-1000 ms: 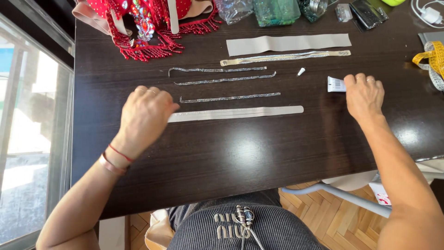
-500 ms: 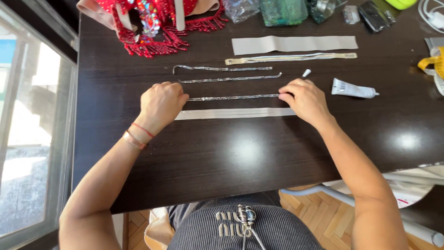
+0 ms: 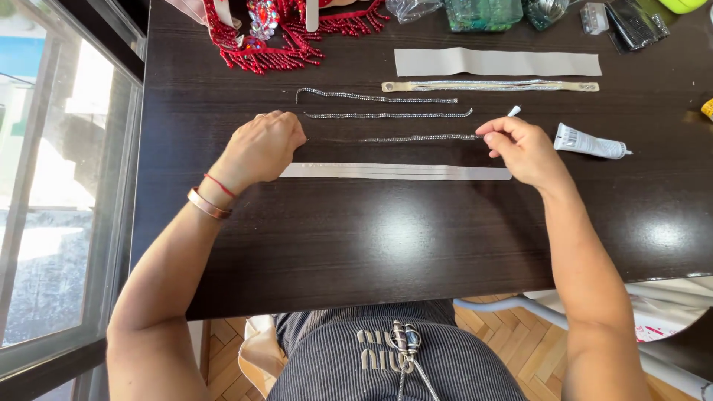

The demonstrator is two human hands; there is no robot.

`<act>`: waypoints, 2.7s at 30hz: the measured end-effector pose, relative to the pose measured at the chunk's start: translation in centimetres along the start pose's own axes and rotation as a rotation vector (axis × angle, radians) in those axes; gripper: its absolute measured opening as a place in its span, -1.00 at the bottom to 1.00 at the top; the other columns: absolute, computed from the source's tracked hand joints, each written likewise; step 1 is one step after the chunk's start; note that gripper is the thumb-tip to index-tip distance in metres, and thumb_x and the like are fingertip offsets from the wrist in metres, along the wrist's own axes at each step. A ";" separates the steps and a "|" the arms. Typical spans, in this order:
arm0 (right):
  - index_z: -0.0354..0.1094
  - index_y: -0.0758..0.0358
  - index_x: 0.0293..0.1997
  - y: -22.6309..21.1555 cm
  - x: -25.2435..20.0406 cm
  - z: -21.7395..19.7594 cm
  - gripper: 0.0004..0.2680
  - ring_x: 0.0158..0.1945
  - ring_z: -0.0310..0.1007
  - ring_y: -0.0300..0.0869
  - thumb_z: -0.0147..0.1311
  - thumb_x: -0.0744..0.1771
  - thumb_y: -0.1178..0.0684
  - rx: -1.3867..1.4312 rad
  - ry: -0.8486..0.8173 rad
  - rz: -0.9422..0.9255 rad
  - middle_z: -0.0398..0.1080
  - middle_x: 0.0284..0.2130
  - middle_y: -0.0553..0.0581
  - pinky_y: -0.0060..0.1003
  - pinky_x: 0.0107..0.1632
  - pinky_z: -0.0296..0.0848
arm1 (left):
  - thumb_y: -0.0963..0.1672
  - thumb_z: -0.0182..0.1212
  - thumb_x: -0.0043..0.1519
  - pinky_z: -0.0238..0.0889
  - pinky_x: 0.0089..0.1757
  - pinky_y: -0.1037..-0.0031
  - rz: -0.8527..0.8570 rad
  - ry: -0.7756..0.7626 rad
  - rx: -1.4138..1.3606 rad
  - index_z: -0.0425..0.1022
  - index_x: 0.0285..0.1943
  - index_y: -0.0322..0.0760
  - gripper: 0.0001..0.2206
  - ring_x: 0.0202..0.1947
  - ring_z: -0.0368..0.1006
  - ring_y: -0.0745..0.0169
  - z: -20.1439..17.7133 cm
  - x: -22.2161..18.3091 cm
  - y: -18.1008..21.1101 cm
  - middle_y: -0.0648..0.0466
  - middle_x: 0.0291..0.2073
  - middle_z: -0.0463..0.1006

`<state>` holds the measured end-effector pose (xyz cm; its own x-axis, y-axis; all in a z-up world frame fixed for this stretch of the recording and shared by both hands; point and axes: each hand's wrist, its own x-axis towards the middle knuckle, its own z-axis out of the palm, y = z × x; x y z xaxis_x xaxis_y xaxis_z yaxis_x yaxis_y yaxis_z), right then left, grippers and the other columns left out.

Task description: Applying glue to fabric strips and attaching decorative chains to them.

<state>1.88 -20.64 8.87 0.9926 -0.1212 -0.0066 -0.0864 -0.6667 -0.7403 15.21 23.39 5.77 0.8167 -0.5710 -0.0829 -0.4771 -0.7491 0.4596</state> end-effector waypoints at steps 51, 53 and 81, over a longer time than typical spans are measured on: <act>0.39 0.36 -0.12 2.4 -2.0 1.2 -0.77 -0.55 0.47 -0.30 0.34 0.21 0.25 0.240 0.010 0.245 0.51 -0.40 0.24 -0.45 -0.41 0.51 | -0.05 0.26 0.16 0.55 -0.30 0.29 -0.262 -0.586 -0.198 0.66 -0.09 -0.46 -0.67 -0.38 0.65 -0.01 -2.9 2.6 1.2 -0.23 -0.29 0.65; 0.38 0.37 -0.10 2.2 -2.1 1.2 -0.76 -0.54 0.46 -0.29 0.33 0.22 0.25 0.230 0.009 0.237 0.51 -0.39 0.25 -0.44 -0.39 0.51 | -0.05 0.25 0.15 0.55 -0.29 0.30 -0.250 -0.591 -0.197 0.65 -0.07 -0.47 -0.65 -0.36 0.65 -0.02 -2.9 2.9 1.4 -0.25 -0.27 0.65; 0.35 0.34 -0.13 0.1 -2.2 1.2 -0.75 -0.56 0.45 -0.30 0.35 0.21 0.23 0.164 0.017 0.262 0.52 -0.40 0.22 -0.44 -0.39 0.46 | -0.03 0.28 0.11 0.54 -0.23 0.32 -0.239 -0.603 -0.045 0.69 -0.16 -0.37 -0.69 -0.40 0.67 0.06 -2.7 3.4 1.7 -0.15 -0.42 0.65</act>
<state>-0.20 -19.55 7.99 0.9367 -0.2864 -0.2012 -0.3226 -0.4837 -0.8136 17.99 21.06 8.66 0.5667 -0.4888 -0.6633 -0.2801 -0.8714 0.4029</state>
